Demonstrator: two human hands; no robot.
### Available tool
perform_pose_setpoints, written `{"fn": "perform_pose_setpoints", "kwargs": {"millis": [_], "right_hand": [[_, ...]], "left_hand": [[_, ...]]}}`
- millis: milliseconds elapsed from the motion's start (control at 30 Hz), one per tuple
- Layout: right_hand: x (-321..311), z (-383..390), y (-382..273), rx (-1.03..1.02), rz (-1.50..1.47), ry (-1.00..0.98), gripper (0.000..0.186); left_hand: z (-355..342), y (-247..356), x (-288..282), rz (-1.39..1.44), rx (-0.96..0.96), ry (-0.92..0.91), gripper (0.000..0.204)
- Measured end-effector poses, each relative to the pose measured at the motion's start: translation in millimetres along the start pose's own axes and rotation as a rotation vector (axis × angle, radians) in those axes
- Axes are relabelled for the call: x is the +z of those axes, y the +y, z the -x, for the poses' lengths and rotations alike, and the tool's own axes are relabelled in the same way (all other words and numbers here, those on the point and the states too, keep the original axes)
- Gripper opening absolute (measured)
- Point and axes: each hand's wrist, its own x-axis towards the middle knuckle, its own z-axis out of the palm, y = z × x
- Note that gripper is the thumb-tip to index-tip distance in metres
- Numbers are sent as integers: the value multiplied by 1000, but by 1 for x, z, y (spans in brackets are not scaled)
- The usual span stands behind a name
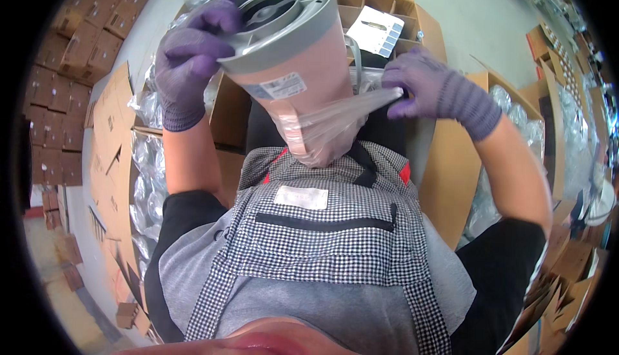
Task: The person takes a thermal flask from a box, places a chrome ball inside it, secures the lid, and applies a sticker to the flask before placing it back into a shipping box.
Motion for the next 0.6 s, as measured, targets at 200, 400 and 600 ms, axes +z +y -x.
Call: {"fn": "perform_pose_setpoints", "kwargs": {"millis": [200, 400, 600], "right_hand": [[-101, -15, -37, -292, 253, 184, 19], [-157, -17, -67, -558, 49, 344, 32], [-103, -34, -80, -251, -979, 611, 51]], "left_hand": [[-25, 19, 15, -69, 7, -194, 47], [-76, 29, 66, 187, 54, -144, 36], [-64, 18, 110, 1135, -9, 68, 68]]}}
